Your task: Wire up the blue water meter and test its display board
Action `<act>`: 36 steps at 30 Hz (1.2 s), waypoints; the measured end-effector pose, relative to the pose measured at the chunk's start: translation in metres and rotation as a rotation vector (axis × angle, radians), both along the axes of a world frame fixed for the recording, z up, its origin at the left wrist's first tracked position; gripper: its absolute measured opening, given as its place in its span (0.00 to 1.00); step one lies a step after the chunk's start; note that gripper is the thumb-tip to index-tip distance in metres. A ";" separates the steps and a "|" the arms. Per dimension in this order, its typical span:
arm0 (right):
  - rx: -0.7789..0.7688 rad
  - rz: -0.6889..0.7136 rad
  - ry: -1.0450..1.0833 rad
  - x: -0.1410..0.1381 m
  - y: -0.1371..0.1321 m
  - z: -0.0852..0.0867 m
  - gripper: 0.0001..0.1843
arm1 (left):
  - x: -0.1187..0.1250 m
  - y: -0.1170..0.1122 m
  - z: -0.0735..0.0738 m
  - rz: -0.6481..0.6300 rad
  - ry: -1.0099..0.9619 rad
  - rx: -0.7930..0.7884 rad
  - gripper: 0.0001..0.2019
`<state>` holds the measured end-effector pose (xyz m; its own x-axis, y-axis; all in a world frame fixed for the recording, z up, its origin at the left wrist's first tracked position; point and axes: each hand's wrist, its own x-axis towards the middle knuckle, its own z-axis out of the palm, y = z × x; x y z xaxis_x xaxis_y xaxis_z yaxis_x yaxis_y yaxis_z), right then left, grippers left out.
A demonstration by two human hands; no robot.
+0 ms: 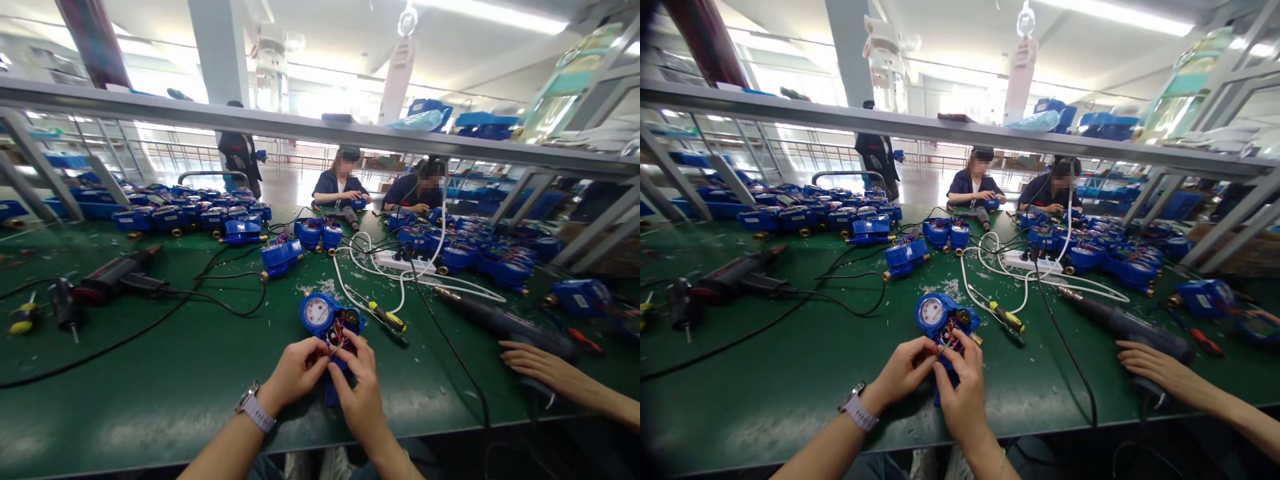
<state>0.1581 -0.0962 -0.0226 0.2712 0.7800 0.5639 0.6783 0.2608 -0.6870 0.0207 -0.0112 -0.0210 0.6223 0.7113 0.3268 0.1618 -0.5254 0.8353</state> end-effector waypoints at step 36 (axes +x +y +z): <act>-0.045 0.025 0.356 0.003 0.004 0.005 0.11 | 0.005 0.004 0.000 -0.086 -0.128 -0.332 0.16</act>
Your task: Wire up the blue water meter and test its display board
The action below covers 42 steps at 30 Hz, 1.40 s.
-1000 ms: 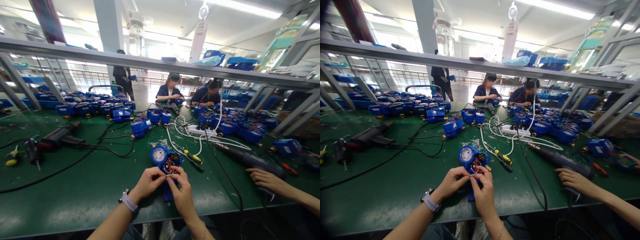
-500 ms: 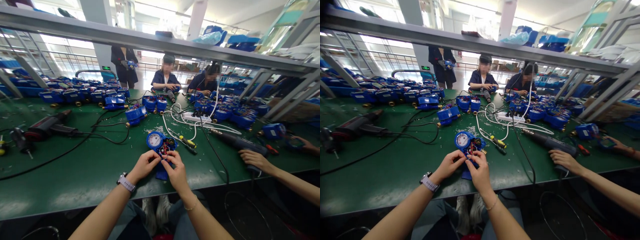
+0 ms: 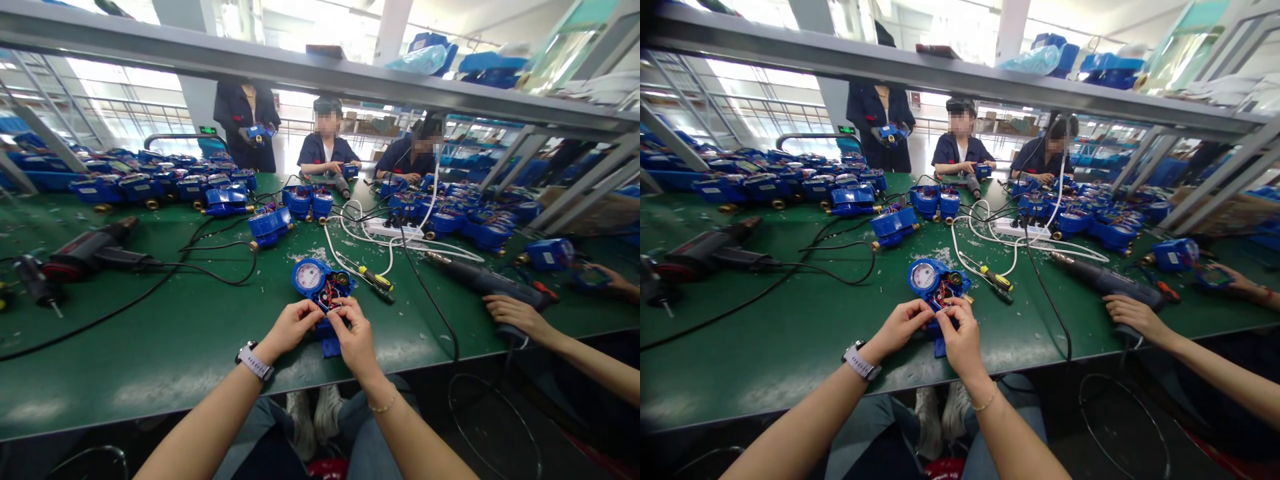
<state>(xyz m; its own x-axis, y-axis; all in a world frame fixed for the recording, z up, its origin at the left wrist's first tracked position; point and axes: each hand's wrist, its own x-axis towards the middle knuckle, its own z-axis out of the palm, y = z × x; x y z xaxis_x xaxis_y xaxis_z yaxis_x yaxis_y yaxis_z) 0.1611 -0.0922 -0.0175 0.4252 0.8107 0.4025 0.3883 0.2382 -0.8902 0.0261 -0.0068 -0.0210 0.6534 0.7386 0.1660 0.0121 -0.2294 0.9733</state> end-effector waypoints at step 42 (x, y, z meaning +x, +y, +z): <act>-0.227 0.146 0.601 -0.006 0.002 0.022 0.21 | -0.001 -0.011 0.002 0.238 -0.062 0.686 0.07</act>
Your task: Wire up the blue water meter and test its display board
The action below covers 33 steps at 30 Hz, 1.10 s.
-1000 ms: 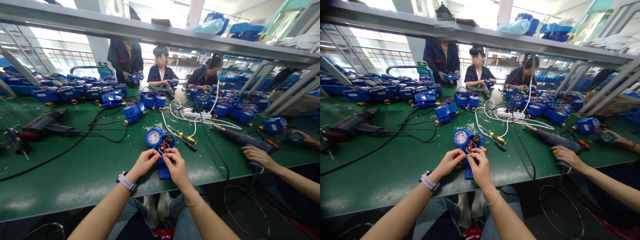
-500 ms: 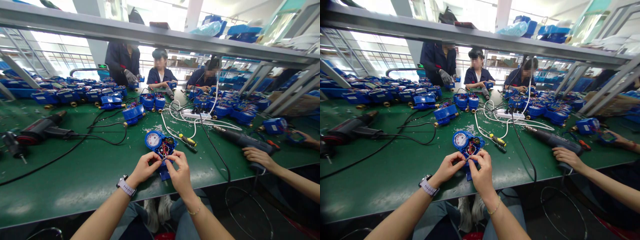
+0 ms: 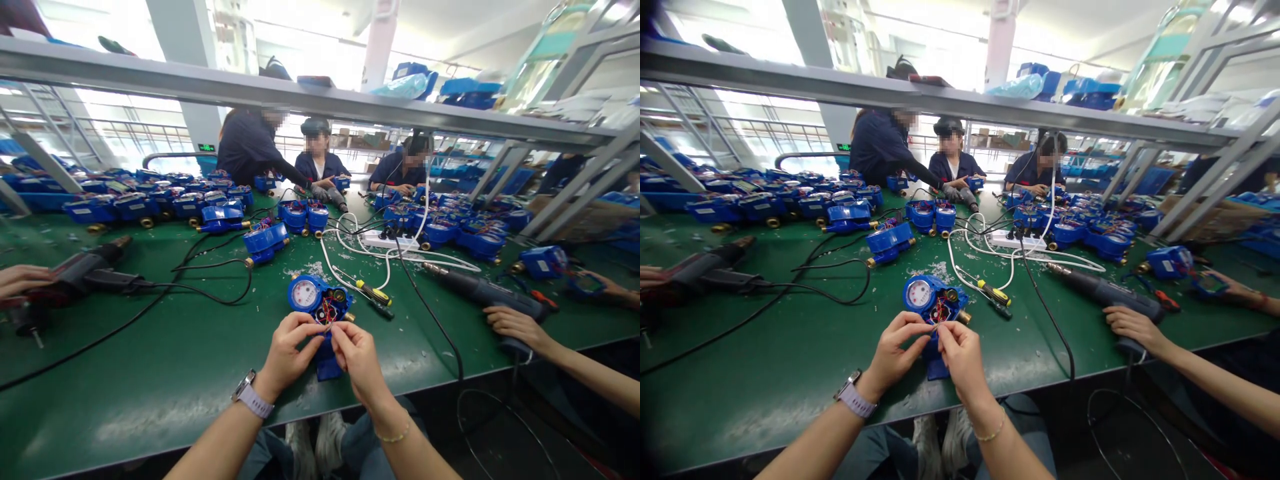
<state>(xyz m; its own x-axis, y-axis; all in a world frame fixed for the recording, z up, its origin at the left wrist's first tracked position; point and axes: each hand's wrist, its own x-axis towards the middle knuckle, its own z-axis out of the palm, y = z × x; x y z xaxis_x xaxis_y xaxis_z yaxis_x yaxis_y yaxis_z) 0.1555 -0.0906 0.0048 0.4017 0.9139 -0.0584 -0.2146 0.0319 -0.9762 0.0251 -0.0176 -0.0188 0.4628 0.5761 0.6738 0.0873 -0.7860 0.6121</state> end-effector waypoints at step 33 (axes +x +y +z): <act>0.022 0.127 -0.493 0.005 0.002 0.010 0.12 | 0.004 0.009 0.020 -0.158 0.042 -0.560 0.10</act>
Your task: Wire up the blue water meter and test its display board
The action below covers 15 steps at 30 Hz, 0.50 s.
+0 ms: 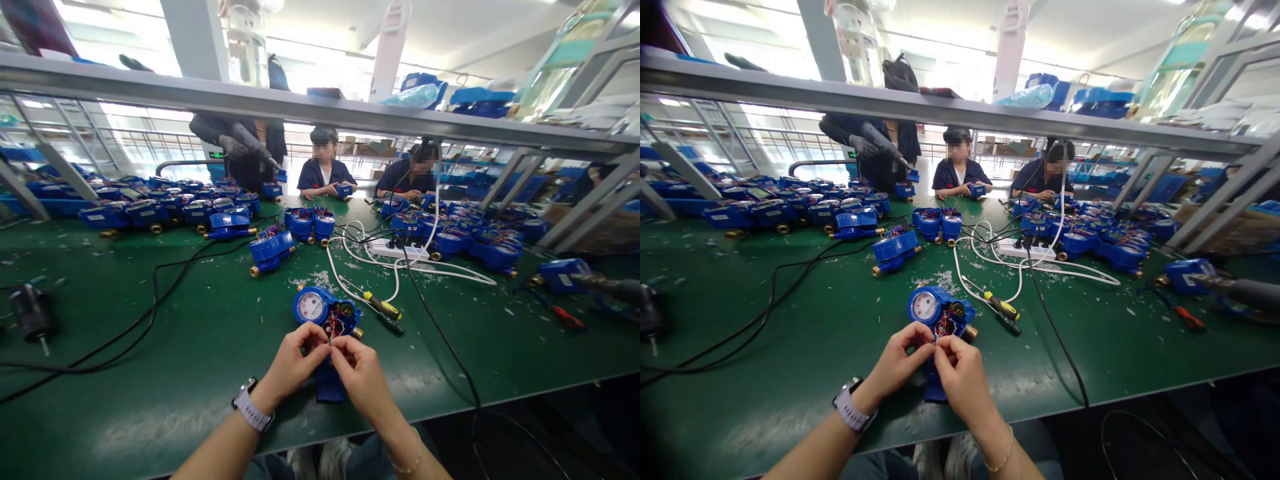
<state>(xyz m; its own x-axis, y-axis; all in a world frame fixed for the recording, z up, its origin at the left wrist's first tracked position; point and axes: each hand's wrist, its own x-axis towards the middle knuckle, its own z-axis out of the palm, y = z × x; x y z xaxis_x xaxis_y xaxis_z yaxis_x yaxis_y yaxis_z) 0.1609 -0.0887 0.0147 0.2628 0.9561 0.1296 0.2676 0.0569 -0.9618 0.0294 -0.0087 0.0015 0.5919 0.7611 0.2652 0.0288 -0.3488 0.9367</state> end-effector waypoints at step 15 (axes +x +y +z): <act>0.150 -0.007 -0.490 -0.003 -0.006 -0.003 0.11 | -0.002 0.001 0.001 0.047 -0.035 0.107 0.06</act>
